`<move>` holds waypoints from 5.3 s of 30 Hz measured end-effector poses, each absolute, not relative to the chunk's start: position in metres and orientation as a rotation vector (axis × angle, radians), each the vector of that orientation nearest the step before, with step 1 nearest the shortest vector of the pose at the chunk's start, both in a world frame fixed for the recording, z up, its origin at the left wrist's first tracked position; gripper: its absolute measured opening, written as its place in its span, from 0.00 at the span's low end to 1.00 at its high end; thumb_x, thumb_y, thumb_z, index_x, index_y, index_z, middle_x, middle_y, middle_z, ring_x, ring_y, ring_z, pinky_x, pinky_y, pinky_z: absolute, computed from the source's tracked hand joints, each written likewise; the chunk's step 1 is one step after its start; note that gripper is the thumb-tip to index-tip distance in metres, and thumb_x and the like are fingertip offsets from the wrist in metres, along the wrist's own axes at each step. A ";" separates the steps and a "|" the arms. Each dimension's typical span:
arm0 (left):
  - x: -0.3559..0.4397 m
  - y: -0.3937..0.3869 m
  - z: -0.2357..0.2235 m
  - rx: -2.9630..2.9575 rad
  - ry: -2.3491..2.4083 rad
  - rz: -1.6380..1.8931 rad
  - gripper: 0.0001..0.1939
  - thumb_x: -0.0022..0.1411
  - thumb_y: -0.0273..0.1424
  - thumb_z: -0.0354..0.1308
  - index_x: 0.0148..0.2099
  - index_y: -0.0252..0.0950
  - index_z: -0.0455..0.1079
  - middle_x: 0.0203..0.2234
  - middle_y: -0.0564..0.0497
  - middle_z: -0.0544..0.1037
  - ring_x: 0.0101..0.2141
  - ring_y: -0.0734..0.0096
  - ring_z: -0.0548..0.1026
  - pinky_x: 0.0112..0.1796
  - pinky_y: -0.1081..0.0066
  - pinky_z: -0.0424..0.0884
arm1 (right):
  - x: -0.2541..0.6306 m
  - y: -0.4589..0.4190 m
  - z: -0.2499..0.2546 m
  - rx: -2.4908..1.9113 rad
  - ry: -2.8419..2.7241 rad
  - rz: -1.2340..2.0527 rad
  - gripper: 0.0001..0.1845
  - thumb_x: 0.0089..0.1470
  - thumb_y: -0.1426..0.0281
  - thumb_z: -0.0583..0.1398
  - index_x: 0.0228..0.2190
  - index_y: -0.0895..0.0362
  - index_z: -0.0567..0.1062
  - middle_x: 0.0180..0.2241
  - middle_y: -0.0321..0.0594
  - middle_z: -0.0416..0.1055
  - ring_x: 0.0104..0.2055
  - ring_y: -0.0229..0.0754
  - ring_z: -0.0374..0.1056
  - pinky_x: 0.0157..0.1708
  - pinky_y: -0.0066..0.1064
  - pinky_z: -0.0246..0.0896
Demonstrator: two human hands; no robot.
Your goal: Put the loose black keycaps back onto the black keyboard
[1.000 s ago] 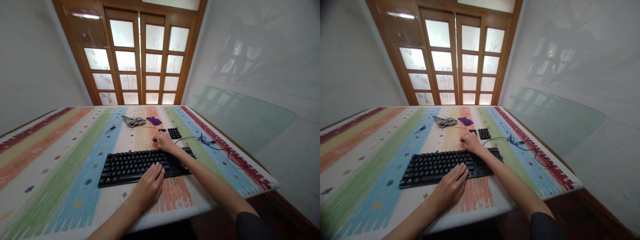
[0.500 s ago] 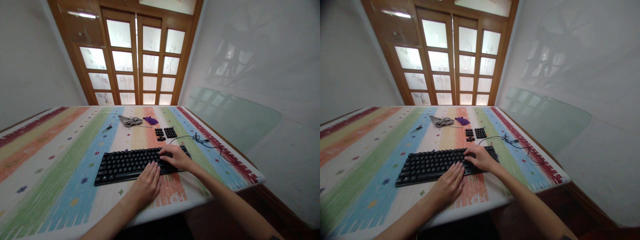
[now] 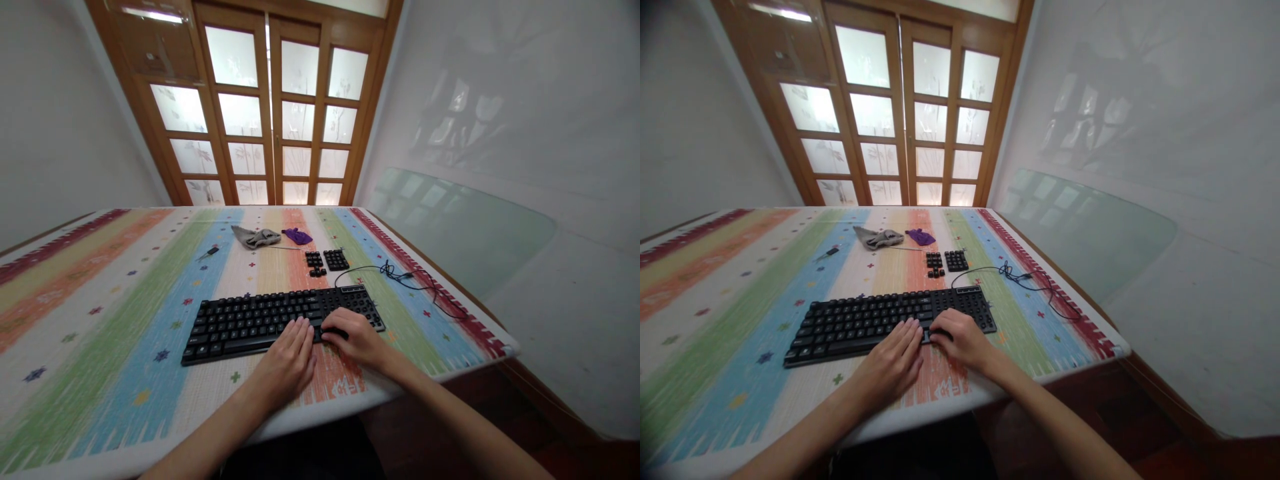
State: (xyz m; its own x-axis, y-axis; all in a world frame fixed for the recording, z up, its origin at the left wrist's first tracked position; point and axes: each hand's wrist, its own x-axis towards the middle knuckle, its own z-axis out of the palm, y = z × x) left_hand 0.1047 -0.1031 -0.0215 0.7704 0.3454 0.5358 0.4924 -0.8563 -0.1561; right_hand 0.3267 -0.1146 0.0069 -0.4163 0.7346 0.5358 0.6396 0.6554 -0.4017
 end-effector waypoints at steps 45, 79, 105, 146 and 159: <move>0.107 -0.104 -0.017 -2.772 -0.630 -0.853 0.21 0.64 0.23 0.50 0.59 0.27 0.67 0.56 0.36 0.75 0.57 0.54 0.73 0.57 0.54 0.70 | 0.314 -0.135 -0.009 -1.031 -2.192 -0.110 0.12 0.59 0.77 0.57 0.42 0.58 0.78 0.38 0.45 0.77 0.40 0.46 0.69 0.40 0.40 0.66; 0.101 -0.038 0.025 -2.990 -1.015 -0.308 0.56 0.50 0.64 0.58 0.70 0.33 0.54 0.65 0.36 0.62 0.62 0.41 0.62 0.62 0.47 0.53 | 0.407 -0.122 -0.014 -1.632 -1.921 0.344 0.54 0.44 0.54 0.70 0.67 0.57 0.58 0.68 0.53 0.53 0.70 0.60 0.51 0.67 0.56 0.51; 0.079 -0.022 0.030 -3.027 -1.007 -0.256 0.53 0.54 0.55 0.60 0.72 0.30 0.49 0.68 0.36 0.56 0.66 0.44 0.57 0.65 0.47 0.50 | 0.396 -0.086 0.022 -1.604 -2.042 0.469 0.39 0.51 0.53 0.67 0.61 0.55 0.69 0.58 0.50 0.71 0.57 0.57 0.70 0.57 0.49 0.65; 0.091 -0.030 0.002 -2.891 -1.054 -0.382 0.36 0.74 0.49 0.36 0.71 0.26 0.51 0.68 0.36 0.56 0.69 0.53 0.51 0.66 0.55 0.53 | 0.320 0.123 0.031 -1.765 -2.203 -0.025 0.11 0.57 0.74 0.59 0.36 0.59 0.82 0.40 0.47 0.81 0.45 0.47 0.72 0.52 0.34 0.60; 0.091 -0.029 0.007 -2.956 -1.087 -0.342 0.36 0.74 0.50 0.36 0.71 0.27 0.51 0.69 0.37 0.52 0.69 0.55 0.50 0.66 0.55 0.52 | 0.316 0.131 0.033 -1.813 -2.221 0.034 0.13 0.55 0.76 0.58 0.36 0.60 0.83 0.36 0.45 0.82 0.40 0.43 0.74 0.42 0.27 0.63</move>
